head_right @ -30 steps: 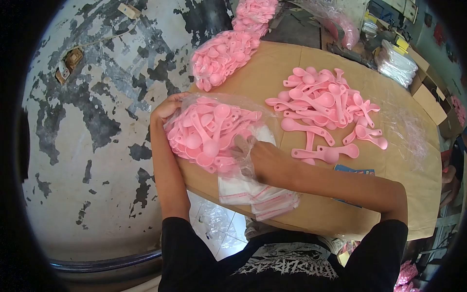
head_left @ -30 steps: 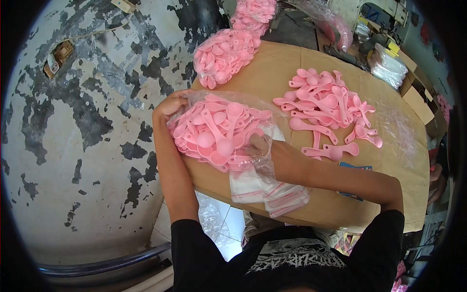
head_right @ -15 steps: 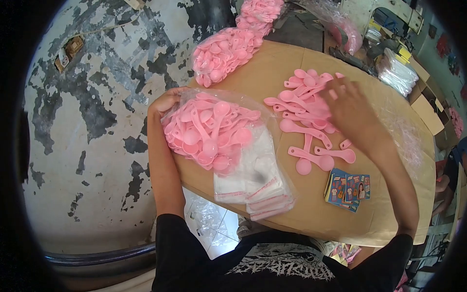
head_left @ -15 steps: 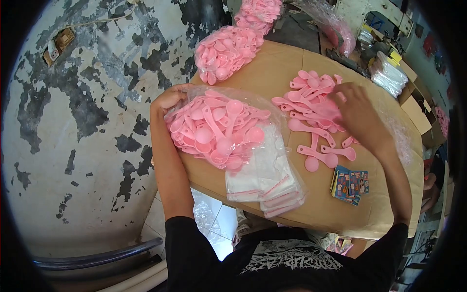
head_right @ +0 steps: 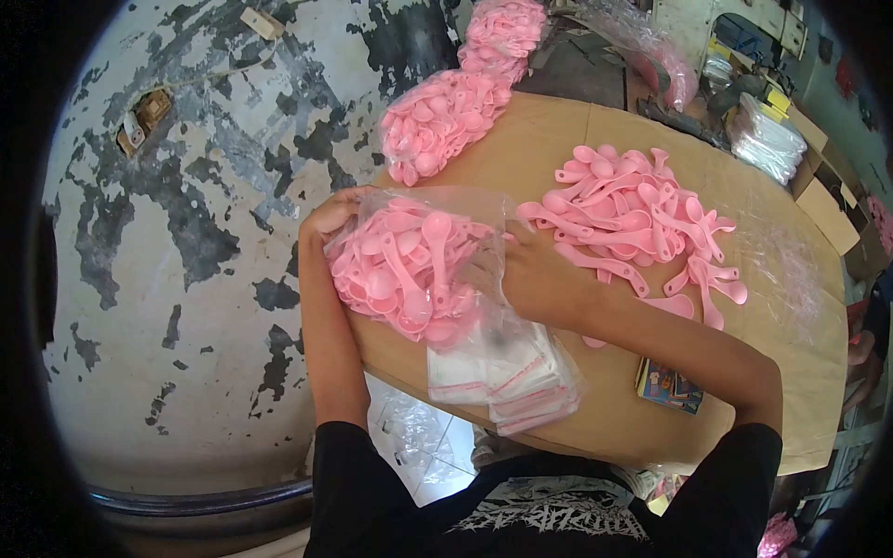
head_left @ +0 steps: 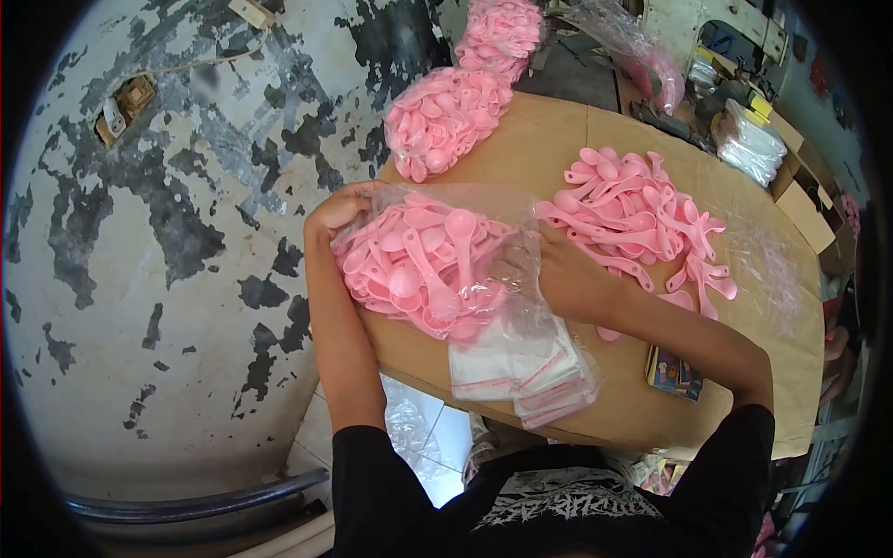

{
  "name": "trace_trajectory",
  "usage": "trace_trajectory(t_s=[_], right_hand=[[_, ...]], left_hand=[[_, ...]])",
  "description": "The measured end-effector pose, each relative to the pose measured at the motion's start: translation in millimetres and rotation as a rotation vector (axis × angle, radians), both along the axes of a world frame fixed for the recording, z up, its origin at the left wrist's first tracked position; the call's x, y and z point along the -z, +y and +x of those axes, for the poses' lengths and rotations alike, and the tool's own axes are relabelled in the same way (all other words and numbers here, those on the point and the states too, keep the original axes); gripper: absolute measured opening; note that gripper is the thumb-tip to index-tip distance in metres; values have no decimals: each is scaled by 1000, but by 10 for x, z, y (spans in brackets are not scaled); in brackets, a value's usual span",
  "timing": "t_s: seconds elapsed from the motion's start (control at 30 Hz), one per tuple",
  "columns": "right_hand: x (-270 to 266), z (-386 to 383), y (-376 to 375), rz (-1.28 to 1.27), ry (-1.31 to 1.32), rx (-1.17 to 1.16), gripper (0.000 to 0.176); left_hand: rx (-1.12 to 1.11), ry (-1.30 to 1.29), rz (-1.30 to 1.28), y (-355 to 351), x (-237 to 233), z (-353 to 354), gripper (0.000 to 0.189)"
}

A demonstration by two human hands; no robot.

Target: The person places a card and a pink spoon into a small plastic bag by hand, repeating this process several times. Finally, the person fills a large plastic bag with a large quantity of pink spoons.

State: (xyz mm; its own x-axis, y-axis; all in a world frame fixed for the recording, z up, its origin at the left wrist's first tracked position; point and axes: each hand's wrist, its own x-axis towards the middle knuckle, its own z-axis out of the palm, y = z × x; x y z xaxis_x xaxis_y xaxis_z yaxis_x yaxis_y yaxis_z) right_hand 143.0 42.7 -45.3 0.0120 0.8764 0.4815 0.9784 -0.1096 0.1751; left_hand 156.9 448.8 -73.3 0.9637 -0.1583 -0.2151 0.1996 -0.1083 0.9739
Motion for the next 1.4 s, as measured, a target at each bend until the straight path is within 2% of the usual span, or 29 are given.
trace_trajectory(t_s=[0.1,0.17,0.27,0.37,0.4,0.5,0.57,0.63,0.73,0.83,0.93,1.03,1.13,1.23,1.33,1.4], right_hand=[[-424,-76,-395,-258,25,100,31],[-687,-91,-677,-147,136,124,35],[-960,69,-1055,-163,110,321,40],[-946,243,-1053,99,-147,568,34],[-839,293,-1079,43,-243,628,42],[-608,134,-806,-308,368,441,45],[-368,-59,-496,-174,338,212,37],[-141,-71,-139,34,240,141,25],[-15,71,194,-93,239,197,24],[-6,208,301,-169,41,191,24],[-47,179,195,-189,-40,241,28],[-206,103,-86,-101,80,192,35],[-349,74,-354,-227,199,270,45],[-508,67,-569,-282,374,280,41],[-723,32,-709,-397,694,390,36],[-810,56,-834,-375,762,414,34]], left_hand=[[7,5,-18,-34,-35,-10,48],[11,-4,-10,-15,-24,-2,48],[0,-6,-9,92,73,55,49],[31,-8,-58,-4,4,17,47],[17,-15,-64,-19,22,17,43],[-10,-44,-68,11,36,13,35],[13,-40,-63,-30,10,1,35],[10,-39,-38,-79,-38,-23,38],[-5,-25,-24,-108,-51,-38,41],[13,-44,10,-52,-58,-4,44],[10,-48,40,43,8,28,46],[7,-39,1,17,15,16,41],[4,-28,-52,-62,-33,-33,38],[8,-36,-59,-56,-43,-27,37],[-11,-24,-56,-75,-42,-39,37],[-9,-30,-63,-76,-33,-23,37]])
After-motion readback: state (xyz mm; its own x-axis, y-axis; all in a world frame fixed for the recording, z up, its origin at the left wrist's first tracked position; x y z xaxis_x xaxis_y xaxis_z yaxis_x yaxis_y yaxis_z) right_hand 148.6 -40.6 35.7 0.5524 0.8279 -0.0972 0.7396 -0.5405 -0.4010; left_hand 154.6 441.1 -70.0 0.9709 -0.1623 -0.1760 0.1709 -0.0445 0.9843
